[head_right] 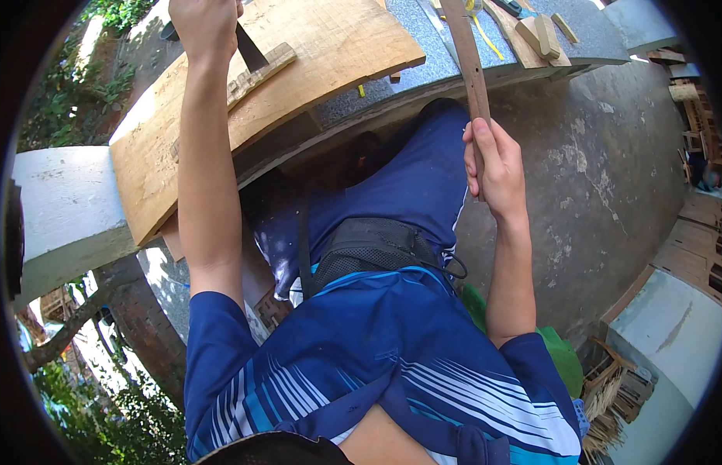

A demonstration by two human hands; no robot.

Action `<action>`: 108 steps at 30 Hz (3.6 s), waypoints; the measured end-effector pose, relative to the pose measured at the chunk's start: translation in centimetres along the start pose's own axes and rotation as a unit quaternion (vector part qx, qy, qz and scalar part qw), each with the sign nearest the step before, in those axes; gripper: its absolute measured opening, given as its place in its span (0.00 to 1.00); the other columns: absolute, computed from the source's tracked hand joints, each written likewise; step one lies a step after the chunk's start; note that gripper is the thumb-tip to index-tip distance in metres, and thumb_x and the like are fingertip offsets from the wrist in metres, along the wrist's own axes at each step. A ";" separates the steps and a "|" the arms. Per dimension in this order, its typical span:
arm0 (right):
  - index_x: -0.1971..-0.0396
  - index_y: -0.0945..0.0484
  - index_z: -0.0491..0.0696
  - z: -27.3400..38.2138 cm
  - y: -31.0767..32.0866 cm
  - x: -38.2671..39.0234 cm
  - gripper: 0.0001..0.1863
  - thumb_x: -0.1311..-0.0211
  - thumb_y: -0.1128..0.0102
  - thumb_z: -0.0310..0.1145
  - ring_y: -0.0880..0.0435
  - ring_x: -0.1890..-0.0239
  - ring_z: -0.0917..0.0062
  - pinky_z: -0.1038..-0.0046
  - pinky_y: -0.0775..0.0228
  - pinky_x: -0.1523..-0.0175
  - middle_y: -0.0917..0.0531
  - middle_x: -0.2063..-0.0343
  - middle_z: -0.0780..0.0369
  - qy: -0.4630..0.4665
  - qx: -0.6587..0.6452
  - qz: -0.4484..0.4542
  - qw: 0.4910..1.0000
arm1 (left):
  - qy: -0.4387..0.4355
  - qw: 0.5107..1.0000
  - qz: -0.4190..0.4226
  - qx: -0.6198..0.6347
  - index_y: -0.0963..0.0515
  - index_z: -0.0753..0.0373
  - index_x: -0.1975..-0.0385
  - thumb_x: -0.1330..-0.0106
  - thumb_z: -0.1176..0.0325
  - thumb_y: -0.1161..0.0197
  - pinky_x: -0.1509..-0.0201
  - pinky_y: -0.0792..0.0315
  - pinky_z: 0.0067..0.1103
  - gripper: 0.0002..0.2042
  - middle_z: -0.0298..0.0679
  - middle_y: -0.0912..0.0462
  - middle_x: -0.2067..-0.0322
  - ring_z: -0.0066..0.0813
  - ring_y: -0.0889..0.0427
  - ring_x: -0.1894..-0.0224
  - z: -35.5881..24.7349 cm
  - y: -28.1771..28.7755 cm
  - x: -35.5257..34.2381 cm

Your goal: Using a chisel and a wooden mallet to carve or shape a piece of wood.

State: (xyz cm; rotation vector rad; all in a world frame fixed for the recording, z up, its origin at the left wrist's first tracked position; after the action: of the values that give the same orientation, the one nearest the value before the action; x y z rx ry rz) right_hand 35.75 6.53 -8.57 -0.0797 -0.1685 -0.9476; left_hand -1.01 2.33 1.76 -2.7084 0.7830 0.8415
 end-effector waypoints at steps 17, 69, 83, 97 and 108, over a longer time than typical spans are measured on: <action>0.65 0.27 0.45 0.7 -0.9 -0.9 0.20 0.19 0.52 0.46 0.36 0.90 0.88 0.83 0.44 0.85 0.31 0.85 0.68 0.014 -0.010 0.016 1.000 | 0.008 0.999 -0.010 0.034 0.27 0.62 0.55 0.28 0.62 0.31 0.79 0.38 0.15 0.13 0.28 0.28 0.77 0.13 0.31 0.81 -0.1 0.6 0.3; 0.65 0.18 0.35 21.3 -7.3 -7.9 0.29 0.23 0.49 0.51 0.18 0.70 0.58 0.58 0.29 0.61 0.17 0.74 0.46 0.302 0.337 0.001 0.892 | -0.069 0.991 0.078 -0.081 0.21 0.67 0.54 0.29 0.61 0.31 0.60 0.26 0.23 0.15 0.36 0.16 0.71 0.20 0.21 0.69 -1.0 -2.9 2.2; 0.63 0.20 0.35 21.6 -6.3 -6.9 0.28 0.21 0.51 0.49 0.20 0.73 0.65 0.61 0.30 0.63 0.19 0.78 0.51 0.260 0.376 0.068 0.887 | -0.077 0.993 0.088 -0.030 0.22 0.67 0.57 0.29 0.62 0.30 0.63 0.30 0.20 0.14 0.32 0.19 0.72 0.16 0.26 0.70 0.0 -2.0 1.8; 0.65 0.19 0.36 18.3 -7.4 -8.5 0.29 0.21 0.51 0.50 0.22 0.74 0.69 0.63 0.32 0.65 0.21 0.80 0.55 0.349 0.371 0.023 0.860 | -0.084 0.992 0.091 -0.032 0.22 0.67 0.59 0.29 0.61 0.30 0.64 0.30 0.20 0.14 0.32 0.20 0.72 0.17 0.25 0.70 0.2 -2.1 1.7; 0.65 0.21 0.36 19.8 -8.1 -8.3 0.25 0.22 0.47 0.48 0.22 0.82 0.73 0.71 0.30 0.73 0.22 0.84 0.58 0.540 0.155 -0.029 0.827 | -0.069 0.995 0.054 -0.037 0.22 0.68 0.58 0.27 0.64 0.32 0.63 0.29 0.19 0.12 0.33 0.19 0.70 0.17 0.25 0.69 -0.8 -1.8 2.0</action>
State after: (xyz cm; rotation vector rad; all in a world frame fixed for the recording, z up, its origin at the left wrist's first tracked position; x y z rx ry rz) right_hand 22.26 11.25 9.42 0.7688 0.7371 -0.8900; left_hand 1.70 2.69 1.32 -2.6545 0.8902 1.0893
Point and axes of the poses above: each hand's wrist, its own x-axis away from the middle knuckle, its own y-axis out of the back of the hand, z = x × y, the point moved 2 cm from there along -x, towards the middle knuckle
